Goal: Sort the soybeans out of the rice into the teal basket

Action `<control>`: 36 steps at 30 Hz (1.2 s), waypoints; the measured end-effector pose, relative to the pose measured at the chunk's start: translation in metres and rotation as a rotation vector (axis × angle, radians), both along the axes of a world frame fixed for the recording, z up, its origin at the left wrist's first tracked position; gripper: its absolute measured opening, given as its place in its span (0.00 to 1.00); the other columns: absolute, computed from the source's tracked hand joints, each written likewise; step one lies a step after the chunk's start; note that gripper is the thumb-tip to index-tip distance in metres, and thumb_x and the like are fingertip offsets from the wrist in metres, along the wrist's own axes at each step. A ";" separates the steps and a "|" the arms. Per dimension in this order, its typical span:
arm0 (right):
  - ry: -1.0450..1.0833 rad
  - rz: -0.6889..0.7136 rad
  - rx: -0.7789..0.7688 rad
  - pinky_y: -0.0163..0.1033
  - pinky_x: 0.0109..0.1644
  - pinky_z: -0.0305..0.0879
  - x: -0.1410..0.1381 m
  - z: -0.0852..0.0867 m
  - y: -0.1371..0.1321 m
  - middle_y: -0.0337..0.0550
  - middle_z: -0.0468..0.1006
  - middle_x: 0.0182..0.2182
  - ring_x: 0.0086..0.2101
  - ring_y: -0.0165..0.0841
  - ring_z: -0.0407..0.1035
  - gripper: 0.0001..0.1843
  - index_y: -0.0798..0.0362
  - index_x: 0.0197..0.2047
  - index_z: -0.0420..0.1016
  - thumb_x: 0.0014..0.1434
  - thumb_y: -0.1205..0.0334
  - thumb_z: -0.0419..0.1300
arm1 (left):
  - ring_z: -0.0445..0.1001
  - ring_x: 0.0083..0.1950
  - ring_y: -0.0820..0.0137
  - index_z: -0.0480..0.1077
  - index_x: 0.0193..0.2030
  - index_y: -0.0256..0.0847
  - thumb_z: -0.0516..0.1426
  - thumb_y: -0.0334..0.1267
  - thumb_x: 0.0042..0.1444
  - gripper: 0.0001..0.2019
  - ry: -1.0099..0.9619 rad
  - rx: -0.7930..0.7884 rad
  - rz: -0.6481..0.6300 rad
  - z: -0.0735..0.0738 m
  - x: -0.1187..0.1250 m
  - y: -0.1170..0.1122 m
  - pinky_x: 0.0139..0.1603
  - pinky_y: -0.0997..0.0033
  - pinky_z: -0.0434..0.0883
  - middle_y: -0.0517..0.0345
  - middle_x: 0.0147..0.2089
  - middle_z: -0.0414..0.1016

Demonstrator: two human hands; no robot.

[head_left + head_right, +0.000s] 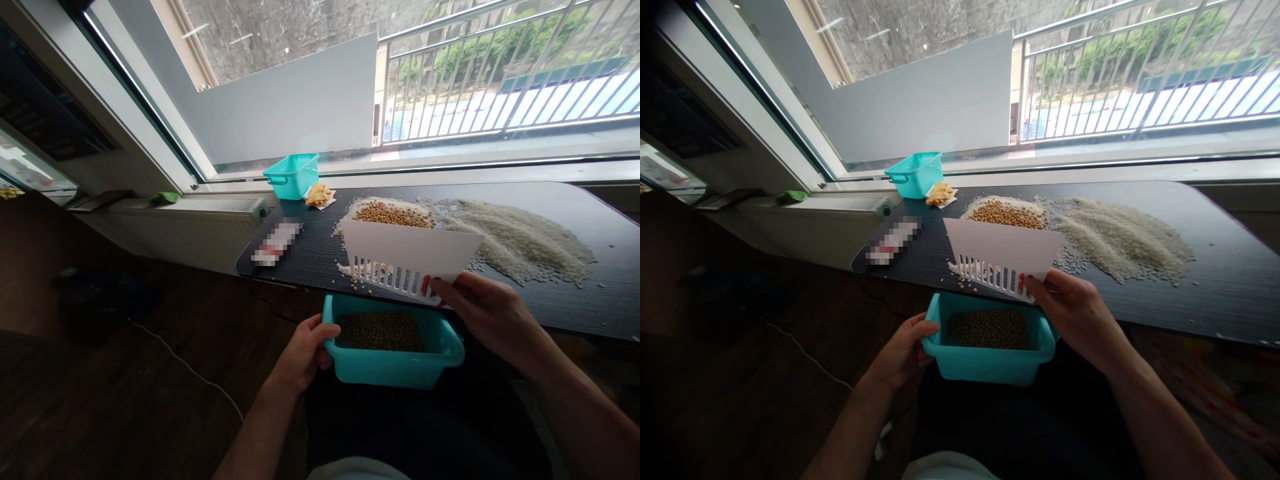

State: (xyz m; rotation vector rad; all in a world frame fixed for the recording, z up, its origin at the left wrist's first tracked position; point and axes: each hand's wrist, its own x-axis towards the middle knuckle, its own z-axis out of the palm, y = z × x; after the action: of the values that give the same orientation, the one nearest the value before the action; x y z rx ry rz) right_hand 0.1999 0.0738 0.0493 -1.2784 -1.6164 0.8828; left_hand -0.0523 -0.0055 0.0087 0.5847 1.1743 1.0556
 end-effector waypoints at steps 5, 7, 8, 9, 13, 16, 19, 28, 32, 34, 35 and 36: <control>-0.003 0.016 0.014 0.35 0.27 0.68 -0.001 0.000 0.001 0.39 0.78 0.21 0.23 0.32 0.69 0.25 0.49 0.24 0.80 0.47 0.34 0.66 | 0.51 0.14 0.82 0.64 0.24 0.41 0.69 0.46 0.37 0.19 0.000 0.001 -0.009 0.000 -0.001 0.000 0.16 0.79 0.48 0.73 0.13 0.56; -0.005 0.005 0.019 0.35 0.26 0.67 0.000 -0.001 0.001 0.38 0.77 0.20 0.23 0.32 0.69 0.25 0.49 0.25 0.80 0.48 0.34 0.66 | 0.51 0.14 0.82 0.64 0.24 0.41 0.69 0.45 0.37 0.18 -0.002 0.002 -0.005 0.000 -0.002 0.000 0.16 0.79 0.48 0.73 0.13 0.56; -0.008 -0.002 0.017 0.35 0.25 0.67 0.001 -0.002 0.001 0.38 0.77 0.20 0.22 0.32 0.68 0.24 0.49 0.24 0.80 0.48 0.35 0.65 | 0.51 0.14 0.82 0.64 0.24 0.41 0.69 0.45 0.37 0.18 -0.003 0.002 0.000 0.000 -0.002 0.000 0.16 0.79 0.48 0.73 0.13 0.56; -0.010 -0.006 0.013 0.35 0.25 0.67 0.001 -0.002 0.001 0.38 0.77 0.20 0.23 0.32 0.69 0.23 0.49 0.24 0.80 0.48 0.36 0.65 | 0.51 0.14 0.82 0.64 0.24 0.41 0.69 0.45 0.37 0.18 -0.002 0.001 0.005 -0.001 -0.002 0.000 0.16 0.79 0.47 0.73 0.13 0.56; -0.011 0.015 -0.003 0.35 0.28 0.69 -0.003 -0.002 0.003 0.39 0.79 0.21 0.24 0.33 0.71 0.22 0.50 0.24 0.80 0.48 0.38 0.66 | 0.51 0.14 0.81 0.64 0.24 0.41 0.69 0.44 0.37 0.17 0.002 -0.005 0.015 -0.001 -0.002 -0.001 0.16 0.79 0.48 0.73 0.13 0.57; 0.000 0.045 -0.018 0.36 0.28 0.70 -0.005 -0.001 0.000 0.39 0.79 0.22 0.25 0.33 0.71 0.22 0.50 0.25 0.81 0.48 0.38 0.66 | 0.52 0.14 0.81 0.65 0.24 0.41 0.68 0.44 0.37 0.16 0.002 -0.003 0.010 0.000 -0.002 -0.001 0.16 0.79 0.49 0.72 0.13 0.57; 0.034 0.011 -0.031 0.38 0.31 0.73 0.001 -0.001 -0.007 0.40 0.81 0.24 0.25 0.34 0.72 0.23 0.49 0.27 0.83 0.46 0.36 0.67 | 0.52 0.14 0.81 0.65 0.24 0.41 0.68 0.44 0.38 0.16 0.003 0.000 0.002 0.002 -0.003 -0.002 0.16 0.78 0.49 0.72 0.13 0.57; 0.006 -0.118 -0.079 0.42 0.37 0.78 0.031 -0.007 -0.026 0.45 0.84 0.25 0.29 0.42 0.78 0.27 0.48 0.25 0.85 0.37 0.31 0.69 | 0.51 0.14 0.82 0.64 0.24 0.41 0.68 0.44 0.36 0.17 0.002 -0.014 0.009 0.001 -0.002 0.000 0.15 0.78 0.47 0.73 0.13 0.57; 0.024 -0.134 -0.080 0.43 0.37 0.78 0.024 -0.011 -0.022 0.44 0.84 0.26 0.30 0.41 0.78 0.29 0.48 0.26 0.84 0.36 0.29 0.68 | 0.51 0.14 0.81 0.64 0.24 0.41 0.68 0.44 0.37 0.17 0.004 -0.002 -0.004 0.001 -0.003 0.000 0.15 0.78 0.48 0.73 0.12 0.57; 0.041 -0.130 -0.088 0.43 0.36 0.78 0.018 -0.012 -0.018 0.44 0.85 0.27 0.30 0.41 0.77 0.29 0.48 0.27 0.85 0.37 0.30 0.68 | 0.51 0.14 0.82 0.64 0.24 0.41 0.68 0.44 0.37 0.17 0.005 -0.005 -0.004 0.001 -0.003 -0.001 0.15 0.78 0.48 0.73 0.12 0.57; 0.046 -0.119 -0.094 0.43 0.36 0.78 0.015 -0.012 -0.016 0.44 0.85 0.28 0.30 0.41 0.77 0.28 0.48 0.28 0.85 0.38 0.30 0.68 | 0.51 0.14 0.82 0.64 0.24 0.41 0.68 0.44 0.37 0.17 0.006 -0.008 -0.001 0.001 -0.003 -0.001 0.15 0.78 0.48 0.73 0.13 0.57; 0.048 -0.104 -0.100 0.42 0.36 0.78 0.013 -0.011 -0.015 0.44 0.85 0.28 0.30 0.41 0.77 0.28 0.48 0.28 0.85 0.38 0.31 0.68 | 0.51 0.14 0.82 0.64 0.24 0.41 0.68 0.44 0.37 0.17 0.008 -0.009 0.004 0.001 -0.003 -0.001 0.15 0.78 0.48 0.73 0.13 0.57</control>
State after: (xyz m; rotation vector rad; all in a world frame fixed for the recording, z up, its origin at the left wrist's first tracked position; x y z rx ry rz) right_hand 0.2132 0.0587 0.0380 -1.3869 -1.4706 0.9331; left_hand -0.0556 -0.0065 0.0099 0.5801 1.1867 1.0513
